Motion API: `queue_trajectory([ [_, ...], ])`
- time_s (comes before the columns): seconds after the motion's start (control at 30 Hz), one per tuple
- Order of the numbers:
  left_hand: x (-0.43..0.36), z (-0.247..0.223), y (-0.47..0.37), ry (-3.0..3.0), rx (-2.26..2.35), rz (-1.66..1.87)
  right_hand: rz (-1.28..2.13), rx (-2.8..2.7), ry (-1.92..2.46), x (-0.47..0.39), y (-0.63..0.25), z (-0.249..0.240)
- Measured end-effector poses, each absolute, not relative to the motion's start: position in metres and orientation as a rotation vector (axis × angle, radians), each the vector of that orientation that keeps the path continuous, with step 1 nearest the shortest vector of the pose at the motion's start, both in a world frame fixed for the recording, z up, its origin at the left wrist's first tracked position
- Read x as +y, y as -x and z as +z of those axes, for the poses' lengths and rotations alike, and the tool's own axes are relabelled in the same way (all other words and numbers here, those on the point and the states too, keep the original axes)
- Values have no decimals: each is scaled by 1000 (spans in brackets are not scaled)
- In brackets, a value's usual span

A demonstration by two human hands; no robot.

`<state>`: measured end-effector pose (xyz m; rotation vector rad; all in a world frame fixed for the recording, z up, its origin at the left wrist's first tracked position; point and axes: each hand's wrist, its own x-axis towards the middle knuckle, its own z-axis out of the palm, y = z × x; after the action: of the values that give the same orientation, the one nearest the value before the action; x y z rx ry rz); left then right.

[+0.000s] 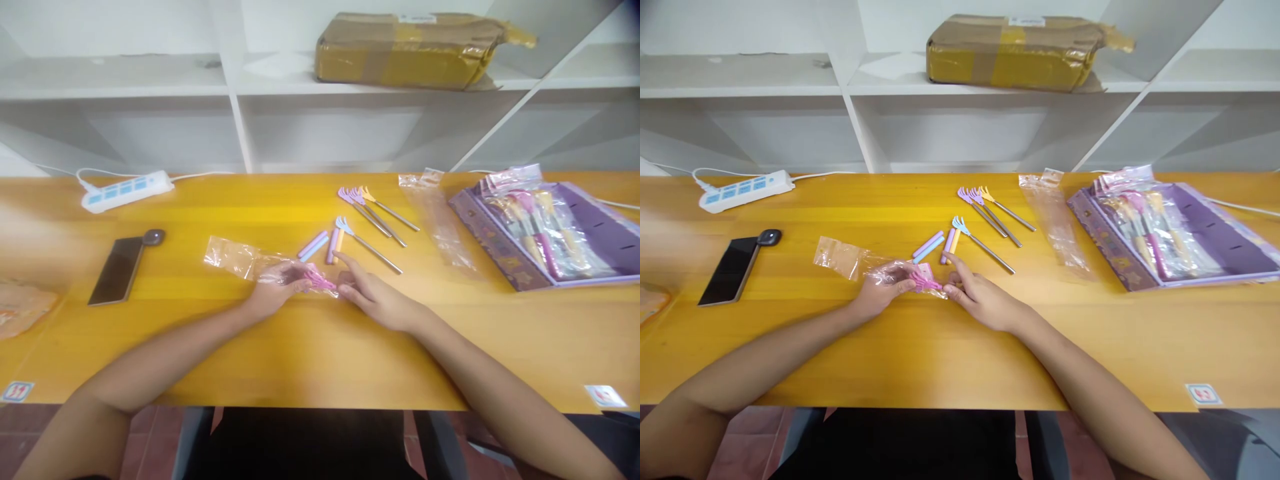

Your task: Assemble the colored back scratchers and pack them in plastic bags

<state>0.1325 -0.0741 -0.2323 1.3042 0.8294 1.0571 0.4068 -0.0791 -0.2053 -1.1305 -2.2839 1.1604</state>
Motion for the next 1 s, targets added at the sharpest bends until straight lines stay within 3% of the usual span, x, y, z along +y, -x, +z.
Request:
queue_trajectory([
  [0.33, -74, -232, -128, -1487, 758, 902, 1206, -2178, 981, -83, -400, -217],
  [0.7, -64, -240, -133, -934, 846, 1286, 1002, -2197, 1449, -60, -426, -203],
  [1.0, -62, -237, -134, -786, 853, 1360, 1030, -2013, 1370, -51, -427, -221],
])
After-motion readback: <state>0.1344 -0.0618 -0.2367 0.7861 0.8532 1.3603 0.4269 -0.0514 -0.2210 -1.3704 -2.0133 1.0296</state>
